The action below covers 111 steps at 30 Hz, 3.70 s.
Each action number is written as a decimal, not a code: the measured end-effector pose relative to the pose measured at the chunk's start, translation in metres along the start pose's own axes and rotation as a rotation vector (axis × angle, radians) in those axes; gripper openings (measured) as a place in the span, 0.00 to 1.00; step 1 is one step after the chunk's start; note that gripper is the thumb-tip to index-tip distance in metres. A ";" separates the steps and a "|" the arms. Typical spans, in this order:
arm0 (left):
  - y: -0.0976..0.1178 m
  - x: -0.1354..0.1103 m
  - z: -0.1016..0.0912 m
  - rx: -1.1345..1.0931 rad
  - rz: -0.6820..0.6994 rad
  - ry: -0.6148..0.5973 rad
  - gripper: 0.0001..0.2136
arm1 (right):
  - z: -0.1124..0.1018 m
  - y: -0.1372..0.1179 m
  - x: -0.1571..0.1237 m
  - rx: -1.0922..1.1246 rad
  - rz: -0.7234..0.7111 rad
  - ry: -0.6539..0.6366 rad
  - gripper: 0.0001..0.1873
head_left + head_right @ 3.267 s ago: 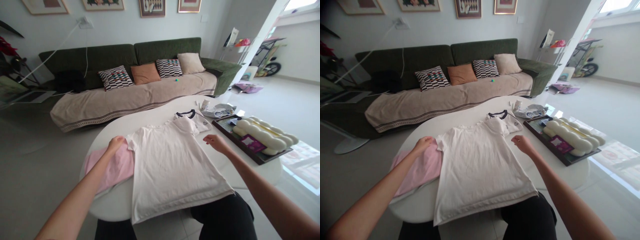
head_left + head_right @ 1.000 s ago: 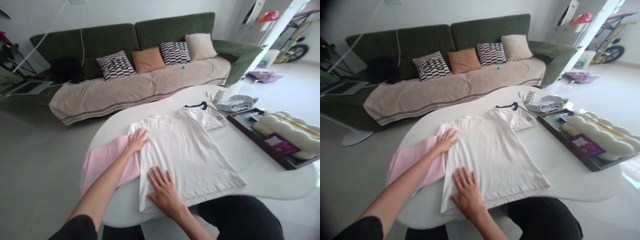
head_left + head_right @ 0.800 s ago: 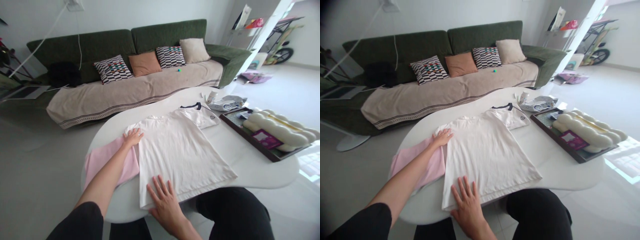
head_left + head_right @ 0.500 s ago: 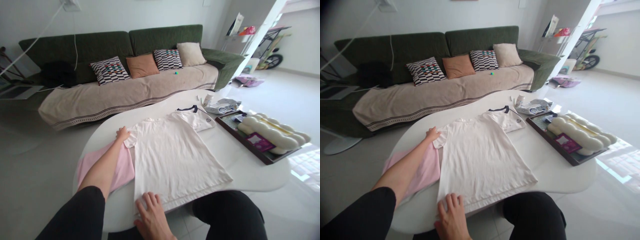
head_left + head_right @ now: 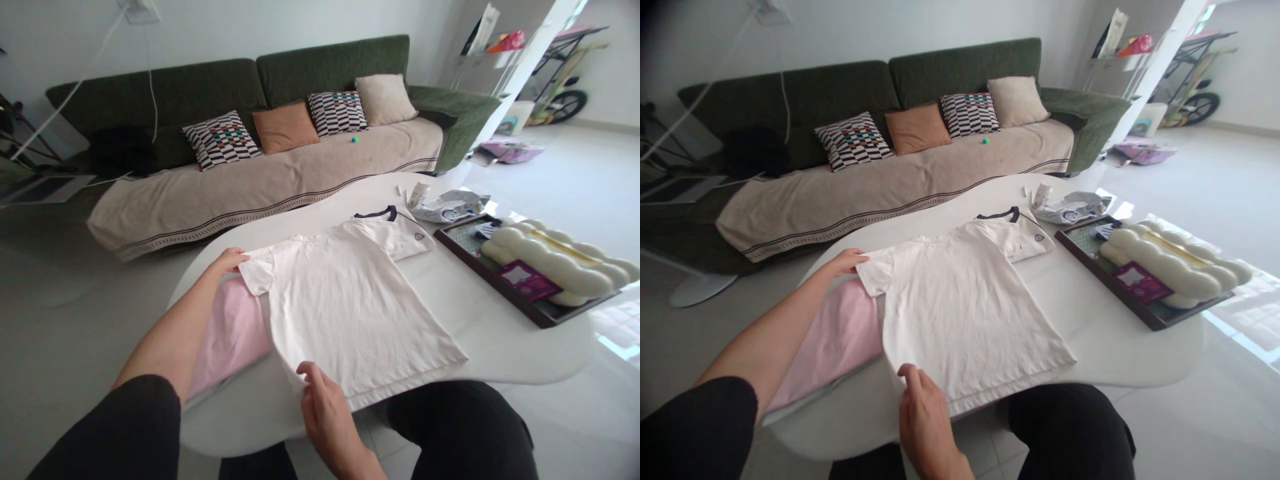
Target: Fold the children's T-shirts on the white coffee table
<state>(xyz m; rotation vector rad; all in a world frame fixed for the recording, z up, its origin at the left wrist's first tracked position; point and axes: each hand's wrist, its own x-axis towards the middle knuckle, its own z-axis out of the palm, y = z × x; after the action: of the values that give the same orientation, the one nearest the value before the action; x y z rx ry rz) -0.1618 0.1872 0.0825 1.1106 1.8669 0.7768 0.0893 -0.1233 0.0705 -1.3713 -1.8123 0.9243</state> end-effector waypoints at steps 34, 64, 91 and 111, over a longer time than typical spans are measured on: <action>0.026 0.011 0.146 0.523 0.239 0.239 0.13 | -0.023 0.063 -0.004 -0.587 -0.127 0.024 0.30; 0.120 -0.114 0.341 0.234 0.470 -0.230 0.14 | -0.148 0.160 -0.029 -0.591 0.386 0.402 0.14; 0.030 -0.057 0.161 0.131 0.511 -0.056 0.29 | -0.083 0.089 -0.036 -0.589 -0.172 -0.228 0.42; 0.022 -0.059 0.209 0.749 0.605 -0.111 0.29 | -0.089 0.073 0.097 -0.672 -0.195 -0.065 0.18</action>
<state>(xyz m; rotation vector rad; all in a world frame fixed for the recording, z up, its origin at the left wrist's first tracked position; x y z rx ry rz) 0.0457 0.1635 0.0189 2.2032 1.7688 0.2878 0.1786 -0.0023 0.0642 -1.5109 -2.3789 0.2541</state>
